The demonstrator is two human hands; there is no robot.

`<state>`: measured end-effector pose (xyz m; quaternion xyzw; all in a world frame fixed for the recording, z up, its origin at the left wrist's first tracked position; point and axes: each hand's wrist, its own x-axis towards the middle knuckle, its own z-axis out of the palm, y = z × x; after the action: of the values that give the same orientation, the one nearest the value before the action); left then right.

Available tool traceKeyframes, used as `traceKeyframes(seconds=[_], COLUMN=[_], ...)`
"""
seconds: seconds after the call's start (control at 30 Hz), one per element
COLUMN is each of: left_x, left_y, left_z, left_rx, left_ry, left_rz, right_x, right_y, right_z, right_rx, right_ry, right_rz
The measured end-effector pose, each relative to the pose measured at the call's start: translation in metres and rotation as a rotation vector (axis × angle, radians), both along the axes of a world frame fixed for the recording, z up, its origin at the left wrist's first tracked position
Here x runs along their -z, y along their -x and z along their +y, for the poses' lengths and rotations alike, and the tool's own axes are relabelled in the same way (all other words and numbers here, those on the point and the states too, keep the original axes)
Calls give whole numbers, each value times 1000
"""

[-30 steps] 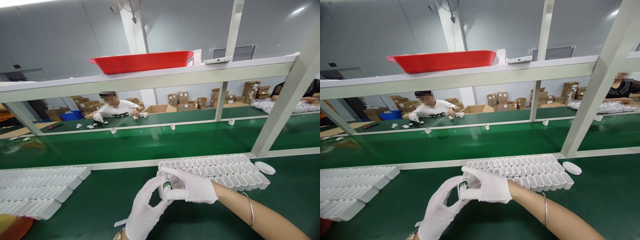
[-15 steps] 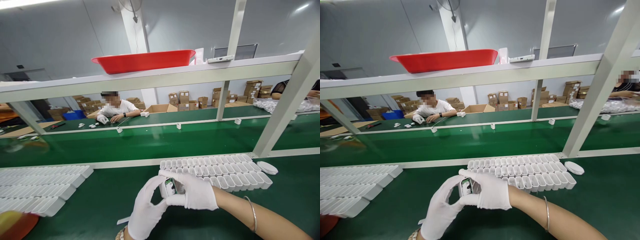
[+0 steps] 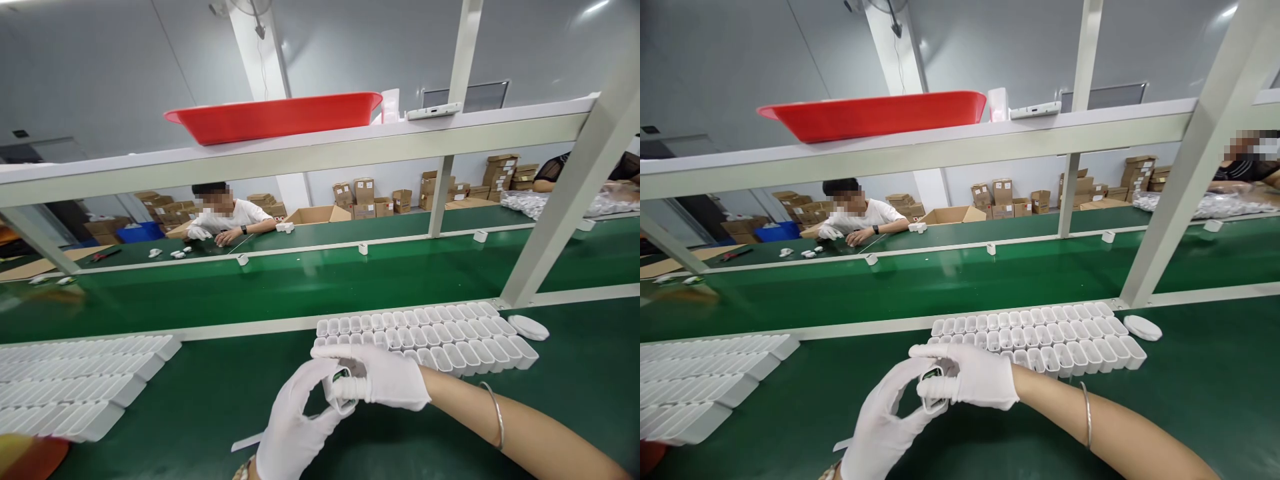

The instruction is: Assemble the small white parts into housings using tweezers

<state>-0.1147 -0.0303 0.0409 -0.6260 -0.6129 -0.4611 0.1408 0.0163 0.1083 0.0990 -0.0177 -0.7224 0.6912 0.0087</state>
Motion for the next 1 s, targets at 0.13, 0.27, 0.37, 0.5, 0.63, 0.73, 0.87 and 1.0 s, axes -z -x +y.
traceKeyframes(seconds=[0.13, 0.27, 0.37, 0.5, 0.63, 0.73, 0.87, 1.0], left_x=[2, 2, 4, 9, 6, 1, 4, 19], left_y=[0, -1, 0, 0, 2, 11, 36, 72], left_z=[0, 1, 1, 1, 3, 4, 4, 12], left_rx=[16, 42, 55, 68, 66, 33, -28, -179], left_ry=[17, 16, 24, 69, 4, -80, -53, 49], left_rz=[-20, -58, -126, -309, -407, -362, -469, -702], right_x=[2, 1, 0, 4, -3, -13, 8, 66], right_y=[2, 2, 1, -3, -12, -15, -1, 18], right_z=[-5, -12, -15, -14, -15, -22, -37, -52], right_rx=[56, 116, 161, 198, 248, 314, 12, -73], right_ry=[76, 115, 75, -96, -334, -591, -1097, -1099], right_rz=[-36, -30, -41, -19, 8, -79, -251, -67])
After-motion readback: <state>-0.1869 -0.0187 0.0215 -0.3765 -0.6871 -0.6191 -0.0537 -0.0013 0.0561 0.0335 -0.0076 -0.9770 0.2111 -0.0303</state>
